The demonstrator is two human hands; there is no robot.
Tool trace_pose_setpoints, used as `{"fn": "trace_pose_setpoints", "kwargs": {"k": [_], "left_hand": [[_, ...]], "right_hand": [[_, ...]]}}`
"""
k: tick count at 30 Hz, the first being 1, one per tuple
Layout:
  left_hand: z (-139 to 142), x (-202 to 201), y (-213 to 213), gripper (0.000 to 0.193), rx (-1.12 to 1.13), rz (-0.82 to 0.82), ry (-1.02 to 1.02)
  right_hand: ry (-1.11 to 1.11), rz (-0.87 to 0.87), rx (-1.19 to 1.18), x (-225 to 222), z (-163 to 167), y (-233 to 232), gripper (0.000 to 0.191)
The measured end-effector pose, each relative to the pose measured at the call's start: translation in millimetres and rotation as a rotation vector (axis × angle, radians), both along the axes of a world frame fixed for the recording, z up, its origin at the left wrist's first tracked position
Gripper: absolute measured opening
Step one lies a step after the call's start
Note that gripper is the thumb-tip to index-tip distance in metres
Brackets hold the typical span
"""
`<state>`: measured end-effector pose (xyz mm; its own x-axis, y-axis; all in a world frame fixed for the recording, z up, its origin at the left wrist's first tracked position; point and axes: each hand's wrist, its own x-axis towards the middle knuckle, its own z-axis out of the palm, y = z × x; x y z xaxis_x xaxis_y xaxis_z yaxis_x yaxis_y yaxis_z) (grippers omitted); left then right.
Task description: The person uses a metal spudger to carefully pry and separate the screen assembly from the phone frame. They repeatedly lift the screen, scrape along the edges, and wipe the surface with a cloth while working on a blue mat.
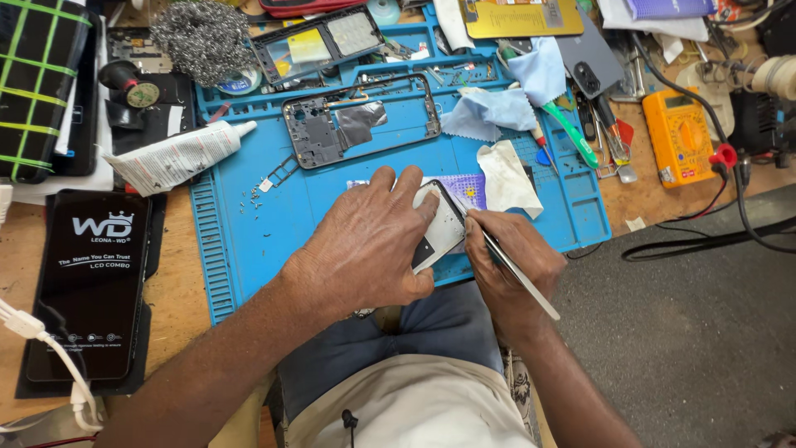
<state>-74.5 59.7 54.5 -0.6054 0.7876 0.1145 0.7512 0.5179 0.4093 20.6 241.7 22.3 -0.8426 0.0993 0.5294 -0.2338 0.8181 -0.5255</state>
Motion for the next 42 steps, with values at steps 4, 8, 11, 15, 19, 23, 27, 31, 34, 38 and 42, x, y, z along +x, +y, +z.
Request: {"fn": "trace_pose_setpoints", "kwargs": {"k": [4,8,11,15,19,23,27,31,34,38,42], "left_hand": [[-0.5,-3.4,-2.7,0.064,0.002,-0.004,-0.005],[-0.6,-3.9,-3.0,0.061,0.014,0.005,-0.032],[-0.4,-5.8,-4.5,0.062,0.024,-0.022,-0.023],[-1.1,-5.5,-3.9,0.062,0.033,-0.016,-0.015],[-2.8,-8.3,-4.8,0.059,-0.003,-0.014,-0.047],[-4.0,-8.1,-3.6,0.062,0.032,-0.007,-0.028],[-3.8,-9.3,-4.7,0.059,0.024,-0.010,-0.021],[-3.3,-7.9,-1.8,0.060,0.019,-0.012,-0.040],[-3.2,-8.3,-3.1,0.061,-0.003,-0.017,-0.029],[-3.4,-7.6,-1.2,0.062,0.022,-0.008,-0.025],[-3.2,-7.5,-3.2,0.065,0.037,-0.021,-0.043]], "right_hand": [[0.005,-0.017,-0.040,-4.0,1.3,-3.2,0.015],[-0.032,-0.027,-0.044,-9.3,1.6,-5.1,0.012],[-0.016,-0.026,-0.058,-11.1,1.6,-6.4,0.012],[-0.025,-0.013,-0.079,-15.0,1.2,-7.5,0.011],[0.005,-0.009,-0.034,-15.7,1.4,-8.6,0.013],[-0.044,-0.033,-0.045,-14.8,0.6,-9.1,0.012],[-0.012,-0.026,-0.055,-16.1,-0.8,-7.5,0.011],[-0.007,0.007,-0.051,-18.5,-1.5,-5.1,0.012],[-0.007,-0.003,-0.056,-17.1,-0.9,-4.6,0.011],[-0.014,-0.027,-0.055,-18.0,-1.6,-6.6,0.011],[0.000,-0.020,-0.081,-21.0,-2.1,-7.0,0.011]]}}
